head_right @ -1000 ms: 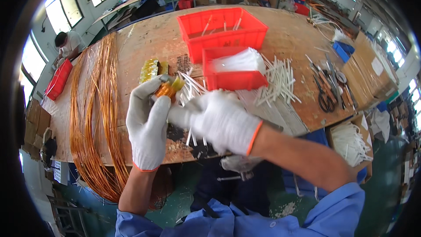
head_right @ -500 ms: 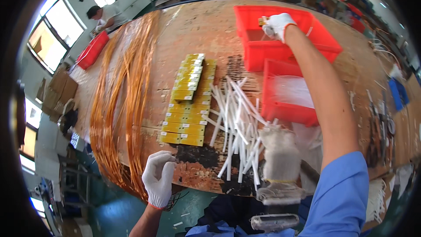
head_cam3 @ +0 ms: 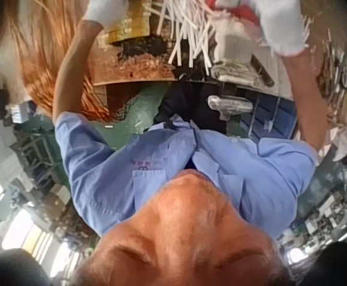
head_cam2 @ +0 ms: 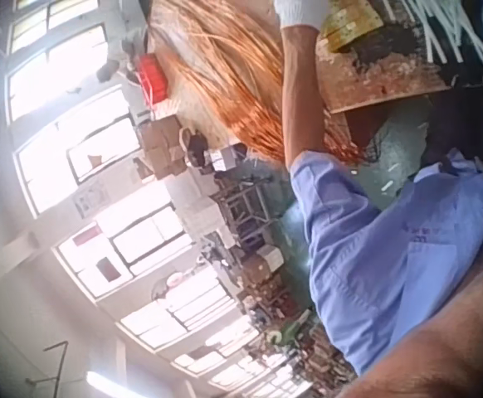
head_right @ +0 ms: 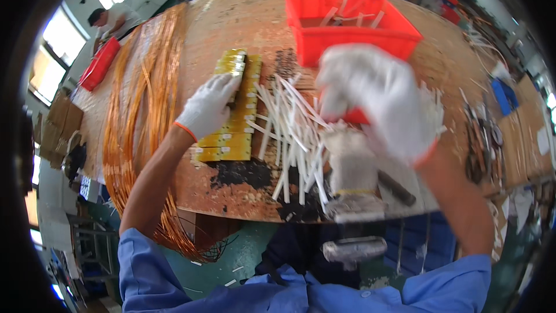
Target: Winding copper wire around a core and applying insulation tape.
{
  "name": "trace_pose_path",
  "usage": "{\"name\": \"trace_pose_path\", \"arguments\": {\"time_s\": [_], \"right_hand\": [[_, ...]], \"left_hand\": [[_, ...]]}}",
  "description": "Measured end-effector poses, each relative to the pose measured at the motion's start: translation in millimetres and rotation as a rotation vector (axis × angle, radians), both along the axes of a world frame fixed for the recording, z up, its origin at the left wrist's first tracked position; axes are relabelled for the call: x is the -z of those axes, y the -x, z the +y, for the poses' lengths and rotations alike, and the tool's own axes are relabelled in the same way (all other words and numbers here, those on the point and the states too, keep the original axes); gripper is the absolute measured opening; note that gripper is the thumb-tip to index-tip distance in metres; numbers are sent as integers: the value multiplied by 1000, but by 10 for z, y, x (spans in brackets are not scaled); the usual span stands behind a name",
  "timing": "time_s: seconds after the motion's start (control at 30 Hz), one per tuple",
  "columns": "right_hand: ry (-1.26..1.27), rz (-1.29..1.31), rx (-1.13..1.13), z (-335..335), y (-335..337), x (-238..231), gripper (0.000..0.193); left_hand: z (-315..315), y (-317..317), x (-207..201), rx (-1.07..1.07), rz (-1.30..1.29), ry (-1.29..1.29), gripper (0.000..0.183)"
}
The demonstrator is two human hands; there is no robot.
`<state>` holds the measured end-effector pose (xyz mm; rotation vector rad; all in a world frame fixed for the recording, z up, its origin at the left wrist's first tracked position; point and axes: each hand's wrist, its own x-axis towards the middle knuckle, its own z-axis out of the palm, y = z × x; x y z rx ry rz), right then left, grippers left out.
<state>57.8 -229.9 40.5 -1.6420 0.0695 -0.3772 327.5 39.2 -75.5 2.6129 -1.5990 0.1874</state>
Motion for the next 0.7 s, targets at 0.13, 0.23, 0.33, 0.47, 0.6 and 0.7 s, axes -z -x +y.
{"name": "trace_pose_path", "arguments": {"time_s": [0.13,0.23,0.33,0.47,0.6,0.7], "right_hand": [[574,-234,-256,879,1270,347,23],[485,84,-312,1491,1987,724,33],[-153,502,-82,1900,2379,1450,36],[-983,589,357,1706,2563,2012,53],[-802,-67,787,1864,2678,1554,58],[43,-151,564,2062,2644,1522,71]], "left_hand": [[46,-222,338,76,-301,58,58],[-8,-24,239,-50,-269,117,61],[-203,751,-126,-186,78,444,51],[-328,1677,-510,-205,1386,712,46],[-332,2515,-740,-78,2021,706,50],[-413,2833,-787,71,1942,700,57]]}}
